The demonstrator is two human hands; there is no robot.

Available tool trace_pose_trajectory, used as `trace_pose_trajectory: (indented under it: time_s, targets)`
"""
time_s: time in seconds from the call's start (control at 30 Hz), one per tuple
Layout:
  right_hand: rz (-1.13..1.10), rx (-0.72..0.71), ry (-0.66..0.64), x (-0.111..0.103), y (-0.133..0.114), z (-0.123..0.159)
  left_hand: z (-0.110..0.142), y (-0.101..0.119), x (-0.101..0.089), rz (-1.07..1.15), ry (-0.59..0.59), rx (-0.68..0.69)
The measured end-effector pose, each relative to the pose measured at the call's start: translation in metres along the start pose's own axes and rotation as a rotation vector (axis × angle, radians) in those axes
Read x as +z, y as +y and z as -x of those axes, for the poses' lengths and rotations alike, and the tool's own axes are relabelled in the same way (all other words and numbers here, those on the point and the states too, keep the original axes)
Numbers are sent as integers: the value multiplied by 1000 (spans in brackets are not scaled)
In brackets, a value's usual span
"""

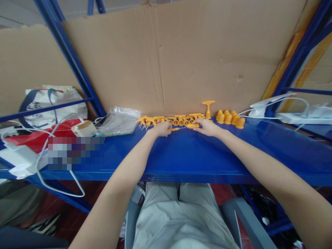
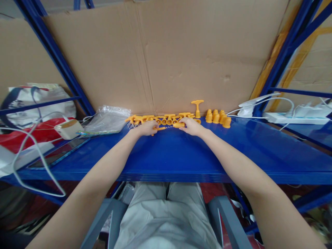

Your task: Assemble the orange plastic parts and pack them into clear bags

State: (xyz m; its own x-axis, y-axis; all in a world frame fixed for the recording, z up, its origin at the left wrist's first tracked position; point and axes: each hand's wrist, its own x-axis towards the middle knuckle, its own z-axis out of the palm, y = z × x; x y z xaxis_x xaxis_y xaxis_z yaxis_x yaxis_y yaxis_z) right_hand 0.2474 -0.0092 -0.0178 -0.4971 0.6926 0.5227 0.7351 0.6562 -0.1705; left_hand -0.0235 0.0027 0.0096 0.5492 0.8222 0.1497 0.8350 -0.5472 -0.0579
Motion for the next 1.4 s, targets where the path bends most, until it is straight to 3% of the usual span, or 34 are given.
trace_pose_trajectory:
  time_s: [0.2,0.53,0.83,1.17,1.4]
  targets:
    - [0,8,-20,0,-5,-1,2,4,-2,57,82,11]
    - [11,-57,40,2,-11,0,1,24,3,167,205,163]
    - [-106,-31,105,6,-2,-4,0,23,5,192,282,137]
    - [-575,175,13,1,2,-3,1,19,5,184,341,61]
    - [-620,321,22,0,-9,-3,-1,17,7,159,386,85]
